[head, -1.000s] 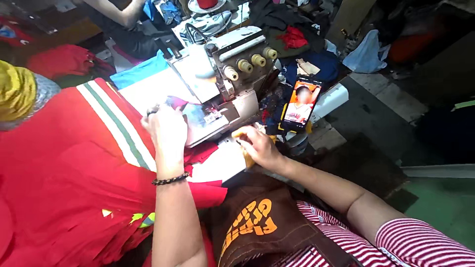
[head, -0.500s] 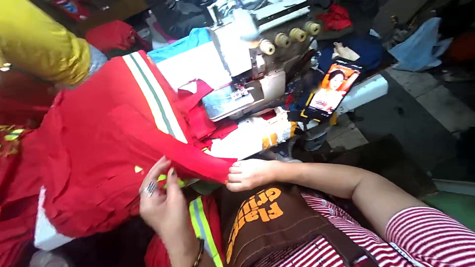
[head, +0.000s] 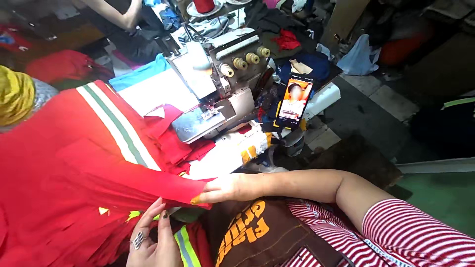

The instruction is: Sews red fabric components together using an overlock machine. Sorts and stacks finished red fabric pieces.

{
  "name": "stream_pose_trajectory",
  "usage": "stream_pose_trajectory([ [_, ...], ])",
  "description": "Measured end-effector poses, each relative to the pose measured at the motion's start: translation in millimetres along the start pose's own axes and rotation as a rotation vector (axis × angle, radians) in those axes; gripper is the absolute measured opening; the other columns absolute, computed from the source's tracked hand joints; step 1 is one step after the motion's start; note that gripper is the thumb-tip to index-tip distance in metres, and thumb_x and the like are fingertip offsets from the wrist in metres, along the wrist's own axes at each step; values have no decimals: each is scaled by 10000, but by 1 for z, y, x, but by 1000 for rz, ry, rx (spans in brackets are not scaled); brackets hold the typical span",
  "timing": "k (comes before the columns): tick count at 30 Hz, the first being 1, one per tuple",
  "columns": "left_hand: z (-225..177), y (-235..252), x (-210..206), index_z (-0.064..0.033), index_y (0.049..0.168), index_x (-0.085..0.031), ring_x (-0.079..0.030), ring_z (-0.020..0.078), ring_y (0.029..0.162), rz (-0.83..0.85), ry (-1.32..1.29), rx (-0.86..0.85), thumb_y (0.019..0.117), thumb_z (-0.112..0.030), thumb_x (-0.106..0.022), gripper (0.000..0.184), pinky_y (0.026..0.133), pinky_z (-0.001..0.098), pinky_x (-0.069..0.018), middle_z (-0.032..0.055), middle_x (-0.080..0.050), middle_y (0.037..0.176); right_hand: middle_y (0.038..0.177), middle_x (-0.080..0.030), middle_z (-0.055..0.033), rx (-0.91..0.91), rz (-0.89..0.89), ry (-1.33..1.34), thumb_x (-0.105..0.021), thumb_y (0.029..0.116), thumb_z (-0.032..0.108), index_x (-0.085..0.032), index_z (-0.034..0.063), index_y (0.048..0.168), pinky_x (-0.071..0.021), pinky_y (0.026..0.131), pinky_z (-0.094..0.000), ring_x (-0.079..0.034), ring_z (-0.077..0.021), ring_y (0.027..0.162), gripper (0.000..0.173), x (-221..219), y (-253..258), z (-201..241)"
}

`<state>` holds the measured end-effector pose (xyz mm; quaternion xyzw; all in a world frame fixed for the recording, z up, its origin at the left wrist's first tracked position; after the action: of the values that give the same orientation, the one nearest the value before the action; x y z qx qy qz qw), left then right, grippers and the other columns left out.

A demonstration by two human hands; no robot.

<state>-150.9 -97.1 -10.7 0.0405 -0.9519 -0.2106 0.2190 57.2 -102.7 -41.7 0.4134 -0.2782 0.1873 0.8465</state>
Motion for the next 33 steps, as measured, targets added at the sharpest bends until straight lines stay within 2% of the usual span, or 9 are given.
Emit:
stream_pose_trajectory([
  [5, 3, -7, -4, 91, 1102, -645, -666, 126, 1152, 119, -81, -3, 949, 16, -599, 176, 1004, 284, -550, 106, -711, 1174, 826, -693, -170, -173, 248, 186, -538, 970, -95, -670, 11, 1277, -567, 725, -427, -690, -302, 751, 351, 1, 5, -7],
  [12, -4, -10, -12, 43, 1095, -662, -706, 95, 1034, 258, -159, 45, 956, 30, -588, 158, 936, 272, -586, 37, -746, 1091, 958, -682, -178, -151, 324, 185, -536, 987, -57, -653, -7, 1245, -556, 813, -408, -682, -303, 881, 288, 0, 14, -11],
  [14, -6, -9, -14, 34, 1083, -667, -716, 96, 998, 254, -186, 70, 953, 35, -590, 152, 919, 277, -596, 23, -751, 1061, 1003, -691, -169, -171, 237, 76, -512, 994, -57, -661, 0, 1231, -554, 828, -409, -683, -295, 921, 285, 6, 22, -16],
  [17, -11, -4, -22, 8, 1065, -701, -737, 115, 929, 281, -256, 139, 984, -12, -583, 144, 877, 300, -618, 8, -764, 999, 916, -714, -144, -97, -159, -43, -581, 961, -52, -717, -14, 1085, -572, 803, -375, -702, -260, 871, 188, 25, 44, -30],
  [20, -11, 17, -36, 20, 1209, -640, -755, 200, 958, 350, -418, 266, 1084, -183, -438, 312, 831, 361, -634, 62, -767, 1095, 930, -704, -162, -39, -370, 9, -652, 920, -89, -732, -59, 1048, -596, 805, -318, -702, -218, 876, 154, 58, 64, -19],
  [22, -9, 45, -40, -87, 1151, -598, -765, 174, 868, 236, -553, 404, 1108, -258, -329, 322, 727, 357, -653, 6, -776, 991, 974, -707, -183, 48, -406, 93, -639, 907, -123, -732, -82, 1020, -600, 834, -311, -707, -215, 918, 152, 74, 67, -2],
  [24, -8, 77, -37, -143, 1108, -592, -733, 99, 838, 43, -617, 436, 1123, -291, -320, 310, 742, 320, -635, -44, -742, 911, 973, -713, -185, 139, -383, 174, -609, 939, -110, -731, -78, 997, -595, 841, -312, -707, -214, 922, 138, 85, 60, 17],
  [29, 23, 142, -26, -18, 1229, -553, -732, 257, 1042, -158, -685, 356, 1088, -169, -456, 228, 902, 434, -618, 122, -722, 1176, 962, -716, -169, 158, -104, 341, -588, 972, -56, -720, -41, 1045, -576, 836, -332, -704, -225, 908, 151, 108, 16, 56],
  [33, 25, 154, -39, -56, 1216, -586, -709, 197, 1065, -242, -693, 404, 1044, -111, -534, 187, 921, 391, -602, 61, -710, 1149, 949, -725, -132, 65, 84, 403, -606, 968, -35, -732, -18, 1005, -583, 824, -323, -710, -185, 891, 132, 130, -20, 73],
])
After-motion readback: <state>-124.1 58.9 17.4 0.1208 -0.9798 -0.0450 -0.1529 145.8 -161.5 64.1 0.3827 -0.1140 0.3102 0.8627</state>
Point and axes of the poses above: each hand's wrist, its own y-axis towards the middle knuckle, its own x-axis out of the back of the hand, z = x × y, the point moved 4 cm from there along y, towards the middle knuckle
